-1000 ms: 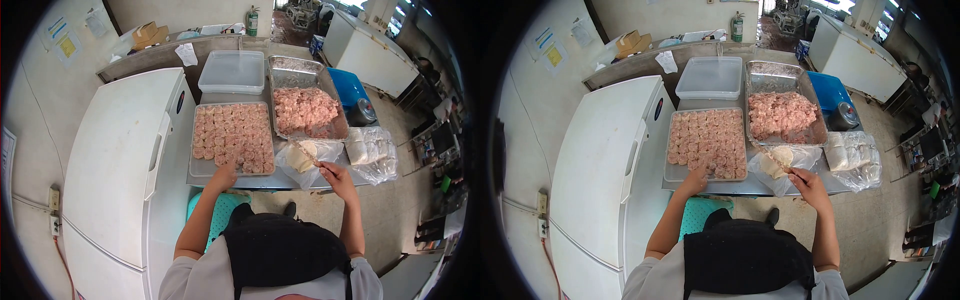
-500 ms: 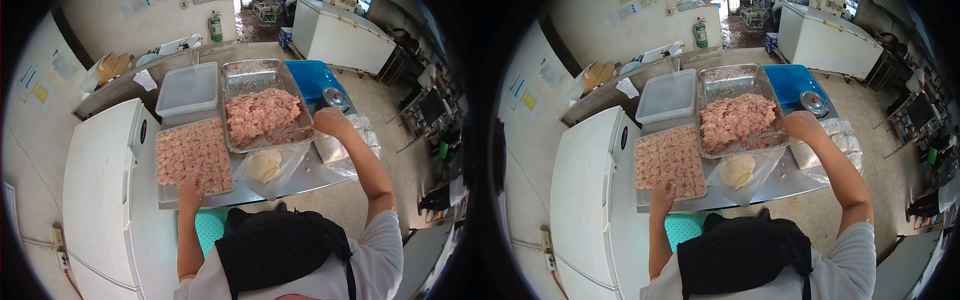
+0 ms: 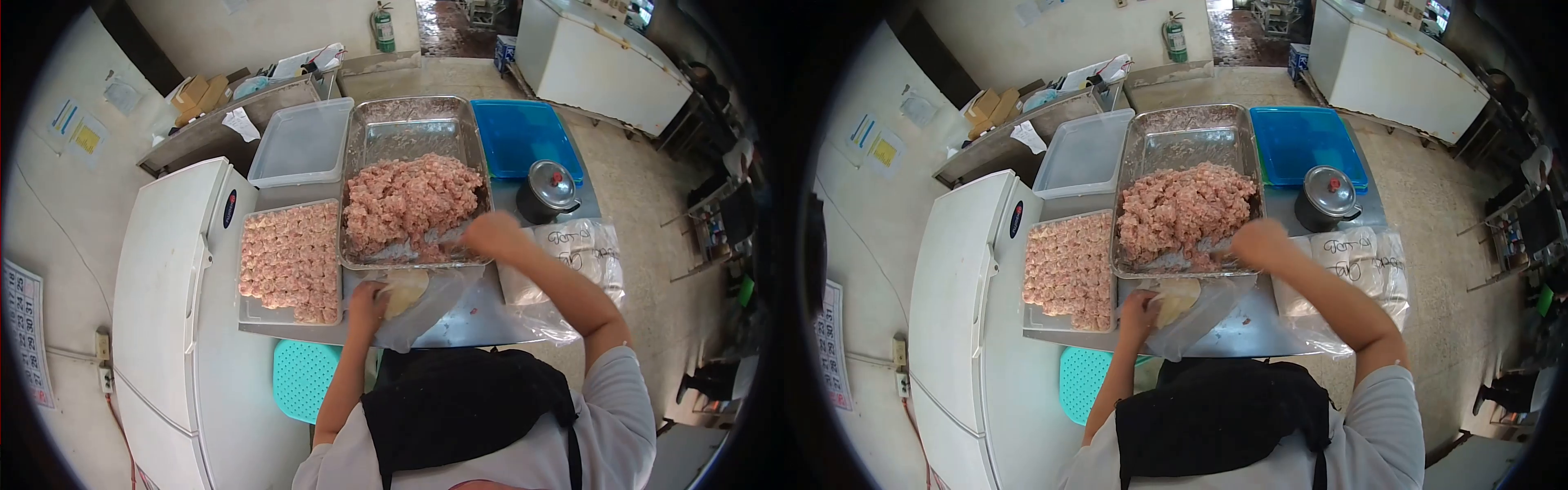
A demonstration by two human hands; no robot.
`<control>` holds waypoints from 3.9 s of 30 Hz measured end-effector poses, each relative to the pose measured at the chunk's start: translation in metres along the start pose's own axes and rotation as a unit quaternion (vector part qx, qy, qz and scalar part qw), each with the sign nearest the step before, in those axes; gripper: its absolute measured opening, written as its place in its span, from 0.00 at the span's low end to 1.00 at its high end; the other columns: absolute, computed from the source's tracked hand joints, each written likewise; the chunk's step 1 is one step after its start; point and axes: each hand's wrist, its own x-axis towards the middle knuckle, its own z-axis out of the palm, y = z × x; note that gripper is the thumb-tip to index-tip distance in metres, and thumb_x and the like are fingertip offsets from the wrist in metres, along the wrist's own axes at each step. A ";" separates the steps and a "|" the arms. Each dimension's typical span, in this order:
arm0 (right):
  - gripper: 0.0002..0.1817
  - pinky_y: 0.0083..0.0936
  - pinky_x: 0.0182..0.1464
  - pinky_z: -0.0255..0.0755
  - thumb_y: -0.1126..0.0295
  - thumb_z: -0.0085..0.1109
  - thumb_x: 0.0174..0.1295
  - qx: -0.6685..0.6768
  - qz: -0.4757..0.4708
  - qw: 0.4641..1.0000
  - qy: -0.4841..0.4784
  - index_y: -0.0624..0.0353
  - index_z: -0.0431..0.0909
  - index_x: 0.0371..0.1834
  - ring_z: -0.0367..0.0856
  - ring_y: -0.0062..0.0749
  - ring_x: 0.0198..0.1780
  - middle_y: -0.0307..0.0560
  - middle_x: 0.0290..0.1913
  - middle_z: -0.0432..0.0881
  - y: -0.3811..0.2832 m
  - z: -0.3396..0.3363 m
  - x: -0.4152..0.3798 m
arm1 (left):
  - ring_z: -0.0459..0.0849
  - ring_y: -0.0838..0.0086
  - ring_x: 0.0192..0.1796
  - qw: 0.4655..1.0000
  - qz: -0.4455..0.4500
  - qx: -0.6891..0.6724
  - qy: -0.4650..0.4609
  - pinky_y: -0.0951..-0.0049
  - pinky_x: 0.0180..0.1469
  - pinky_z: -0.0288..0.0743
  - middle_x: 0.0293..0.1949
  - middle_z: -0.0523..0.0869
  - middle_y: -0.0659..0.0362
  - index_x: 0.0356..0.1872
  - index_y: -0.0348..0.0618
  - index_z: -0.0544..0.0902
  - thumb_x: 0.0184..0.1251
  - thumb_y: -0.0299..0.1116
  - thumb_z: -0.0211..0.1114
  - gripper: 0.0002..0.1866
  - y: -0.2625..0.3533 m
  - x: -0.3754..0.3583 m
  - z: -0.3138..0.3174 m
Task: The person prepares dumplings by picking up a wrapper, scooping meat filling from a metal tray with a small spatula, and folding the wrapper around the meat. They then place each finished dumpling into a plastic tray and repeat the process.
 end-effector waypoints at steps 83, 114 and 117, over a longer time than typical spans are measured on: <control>0.14 0.41 0.45 0.75 0.65 0.61 0.59 0.257 0.062 0.957 0.116 0.54 0.80 0.47 0.80 0.49 0.43 0.49 0.41 0.79 -0.094 -0.005 -0.002 | 0.79 0.55 0.50 0.978 0.163 -0.113 -0.067 0.60 0.55 0.72 0.44 0.82 0.51 0.45 0.42 0.82 0.56 0.30 0.68 0.15 -0.014 0.007 -0.063; 0.11 0.40 0.33 0.77 0.56 0.57 0.63 0.149 0.063 0.987 0.018 0.48 0.84 0.36 0.85 0.43 0.34 0.44 0.34 0.84 -0.028 -0.001 -0.021 | 0.82 0.73 0.49 0.770 -0.206 -0.602 0.036 0.72 0.53 0.75 0.50 0.82 0.57 0.62 0.33 0.72 0.71 0.36 0.61 0.23 0.021 0.042 -0.080; 0.13 0.40 0.34 0.76 0.55 0.56 0.64 0.140 0.061 0.979 0.132 0.49 0.84 0.35 0.84 0.43 0.33 0.45 0.32 0.84 -0.036 -0.008 -0.014 | 0.82 0.74 0.50 0.757 -0.178 -0.625 0.076 0.74 0.54 0.75 0.52 0.82 0.56 0.62 0.33 0.72 0.72 0.37 0.61 0.23 0.025 0.056 -0.093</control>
